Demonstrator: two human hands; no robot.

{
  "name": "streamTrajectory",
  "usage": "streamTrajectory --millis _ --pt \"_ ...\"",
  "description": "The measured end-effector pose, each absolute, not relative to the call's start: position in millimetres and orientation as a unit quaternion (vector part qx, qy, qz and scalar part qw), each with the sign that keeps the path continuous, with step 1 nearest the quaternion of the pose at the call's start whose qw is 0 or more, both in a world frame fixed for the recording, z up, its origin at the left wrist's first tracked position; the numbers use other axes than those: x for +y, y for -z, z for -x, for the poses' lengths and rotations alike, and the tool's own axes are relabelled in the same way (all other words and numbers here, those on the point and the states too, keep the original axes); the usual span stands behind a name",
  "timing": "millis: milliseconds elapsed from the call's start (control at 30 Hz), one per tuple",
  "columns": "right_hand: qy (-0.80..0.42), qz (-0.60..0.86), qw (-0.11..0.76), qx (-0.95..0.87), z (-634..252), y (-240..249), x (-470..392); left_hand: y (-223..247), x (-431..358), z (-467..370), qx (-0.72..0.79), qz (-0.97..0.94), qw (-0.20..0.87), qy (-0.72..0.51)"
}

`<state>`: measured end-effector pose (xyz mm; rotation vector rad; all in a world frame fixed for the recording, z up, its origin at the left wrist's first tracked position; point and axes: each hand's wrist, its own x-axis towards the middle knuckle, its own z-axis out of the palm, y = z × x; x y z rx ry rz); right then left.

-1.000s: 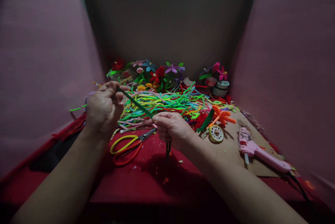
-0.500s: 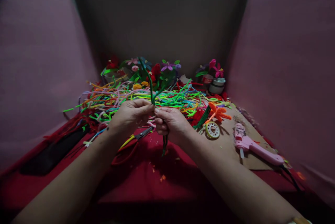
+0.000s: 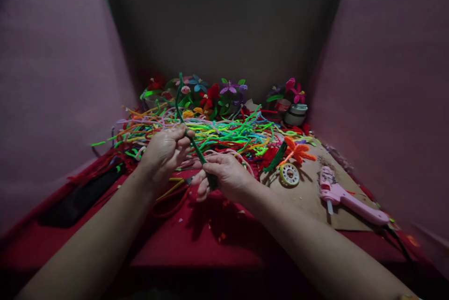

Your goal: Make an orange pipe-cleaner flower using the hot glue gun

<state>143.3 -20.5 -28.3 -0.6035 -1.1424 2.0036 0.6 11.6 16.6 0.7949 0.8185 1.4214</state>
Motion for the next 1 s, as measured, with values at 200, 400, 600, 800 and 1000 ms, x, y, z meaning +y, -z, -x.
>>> streamTrajectory --millis 200,400,600,800,1000 --pt "-0.77 0.261 0.356 -0.461 -138 31 -28 -16 19 6 0.343 -0.33 0.581 -0.66" --pt "-0.785 0.227 0.361 -0.45 -135 34 -30 -15 26 12 0.343 -0.306 0.562 -0.688" --pt "-0.777 0.196 0.313 -0.51 -143 34 -30 -14 31 18 0.341 -0.321 0.589 -0.659" --pt "-0.722 0.187 0.373 -0.552 -152 20 -21 -7 26 11 0.352 -0.341 0.638 -0.594" --pt "-0.735 0.206 0.46 -0.453 -148 16 -14 3 3 -17 0.278 -0.395 0.725 -0.491"
